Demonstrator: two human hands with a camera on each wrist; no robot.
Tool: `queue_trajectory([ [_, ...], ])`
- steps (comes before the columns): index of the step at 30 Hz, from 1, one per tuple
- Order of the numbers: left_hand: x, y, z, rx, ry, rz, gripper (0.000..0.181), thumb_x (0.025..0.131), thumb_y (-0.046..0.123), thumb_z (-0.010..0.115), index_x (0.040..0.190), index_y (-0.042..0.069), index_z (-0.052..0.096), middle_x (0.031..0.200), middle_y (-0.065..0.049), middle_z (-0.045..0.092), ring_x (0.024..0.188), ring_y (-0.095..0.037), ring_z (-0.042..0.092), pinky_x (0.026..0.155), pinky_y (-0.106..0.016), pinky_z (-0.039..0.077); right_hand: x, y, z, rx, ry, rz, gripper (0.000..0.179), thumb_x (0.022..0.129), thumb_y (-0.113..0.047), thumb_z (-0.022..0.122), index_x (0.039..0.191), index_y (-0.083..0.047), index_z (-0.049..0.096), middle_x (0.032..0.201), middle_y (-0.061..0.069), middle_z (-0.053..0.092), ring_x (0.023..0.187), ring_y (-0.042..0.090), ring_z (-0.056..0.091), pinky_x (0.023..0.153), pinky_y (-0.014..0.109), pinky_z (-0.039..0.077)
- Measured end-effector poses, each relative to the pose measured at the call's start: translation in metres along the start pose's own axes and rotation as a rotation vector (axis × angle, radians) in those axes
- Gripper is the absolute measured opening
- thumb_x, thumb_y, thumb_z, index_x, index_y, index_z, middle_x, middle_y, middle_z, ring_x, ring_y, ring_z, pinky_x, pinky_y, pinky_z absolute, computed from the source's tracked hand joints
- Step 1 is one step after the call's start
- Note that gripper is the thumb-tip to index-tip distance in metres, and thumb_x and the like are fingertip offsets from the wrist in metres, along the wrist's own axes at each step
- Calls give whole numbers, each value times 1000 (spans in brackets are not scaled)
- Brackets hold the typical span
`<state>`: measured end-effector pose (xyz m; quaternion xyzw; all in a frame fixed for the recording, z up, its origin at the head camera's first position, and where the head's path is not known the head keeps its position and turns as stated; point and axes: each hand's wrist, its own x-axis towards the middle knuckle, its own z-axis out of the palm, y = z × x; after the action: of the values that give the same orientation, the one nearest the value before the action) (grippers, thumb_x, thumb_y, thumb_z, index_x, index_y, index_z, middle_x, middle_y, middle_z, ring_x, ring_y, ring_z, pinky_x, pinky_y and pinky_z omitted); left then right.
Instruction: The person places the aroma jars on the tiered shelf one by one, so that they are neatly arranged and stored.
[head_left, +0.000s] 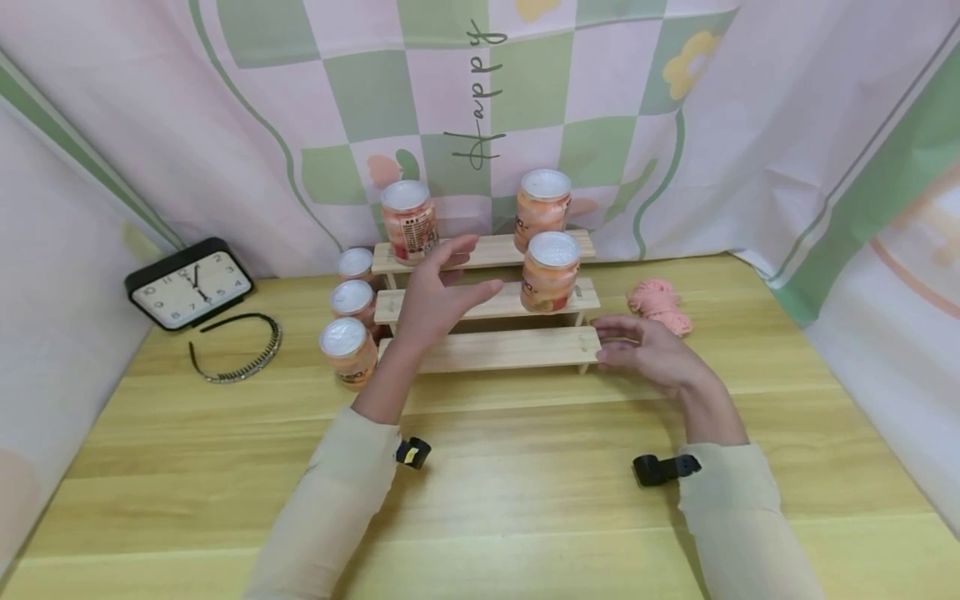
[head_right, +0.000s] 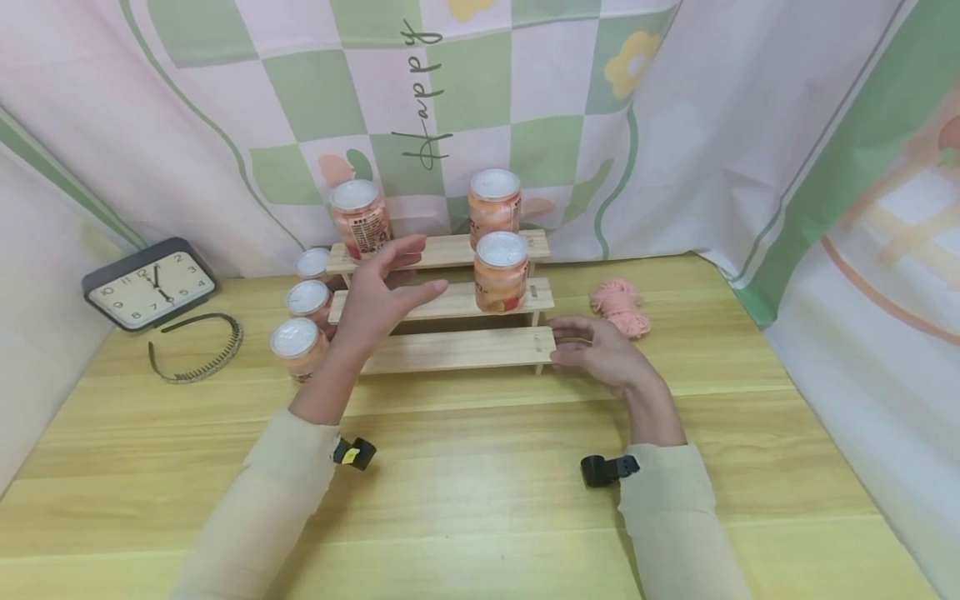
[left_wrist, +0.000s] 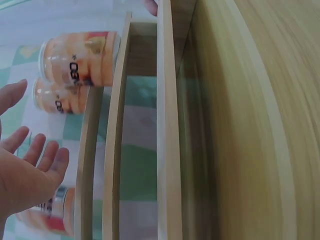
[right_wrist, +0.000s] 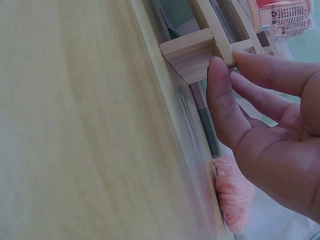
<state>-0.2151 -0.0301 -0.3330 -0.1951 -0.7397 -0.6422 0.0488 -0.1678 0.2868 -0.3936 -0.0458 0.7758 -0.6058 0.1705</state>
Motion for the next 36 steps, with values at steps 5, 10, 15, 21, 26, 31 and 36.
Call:
queue_trajectory([
  [5, -7, -1, -19, 13, 27, -33, 63, 84, 15, 84, 141, 6, 57, 145, -13, 54, 131, -30, 50, 109, -45, 42, 1, 0, 1, -10, 2, -6, 60, 96, 2, 63, 149, 12, 35, 146, 32, 41, 116, 25, 56, 93, 30, 54],
  [10, -17, -3, -38, 17, 52, -75, 65, 84, 16, 84, 143, 7, 56, 144, -10, 55, 130, -27, 51, 107, -45, 44, 1, 0, 1, -17, 5, -9, 59, 96, 3, 62, 148, 12, 35, 144, 32, 43, 115, 25, 56, 93, 29, 54],
  [15, -24, -6, -56, 57, 69, -95, 64, 86, 20, 84, 143, 10, 57, 142, -5, 56, 129, -22, 51, 108, -38, 43, -1, -2, 2, -35, 9, -7, 59, 96, 2, 63, 148, 12, 36, 144, 32, 43, 117, 28, 55, 93, 28, 54],
  [21, -29, -10, -76, 111, 97, -98, 64, 86, 22, 83, 143, 7, 56, 143, -6, 56, 132, -27, 49, 112, -43, 39, -1, -1, 1, -28, 18, 5, 59, 96, 2, 63, 148, 12, 36, 143, 31, 43, 114, 24, 55, 93, 28, 54],
  [26, -34, -13, -89, 145, 127, -87, 63, 88, 19, 81, 143, 2, 55, 143, -13, 56, 131, -30, 51, 110, -44, 41, 0, 0, 1, -29, 21, 8, 59, 96, 2, 63, 148, 12, 36, 142, 30, 43, 113, 23, 55, 94, 29, 53],
  [31, -39, -14, -97, 150, 143, -75, 58, 89, 12, 78, 141, -1, 55, 141, -16, 58, 130, -34, 51, 109, -43, 42, -1, -1, 1, -33, 23, 12, 59, 96, 2, 64, 148, 12, 37, 143, 30, 42, 114, 24, 54, 94, 29, 53],
  [36, -43, -16, -103, 176, 149, -105, 56, 90, 15, 79, 140, 0, 57, 138, -17, 59, 131, -32, 51, 110, -43, 42, 0, -1, 1, -30, 23, 10, 59, 96, 1, 64, 148, 12, 37, 142, 30, 43, 113, 23, 55, 94, 29, 53],
])
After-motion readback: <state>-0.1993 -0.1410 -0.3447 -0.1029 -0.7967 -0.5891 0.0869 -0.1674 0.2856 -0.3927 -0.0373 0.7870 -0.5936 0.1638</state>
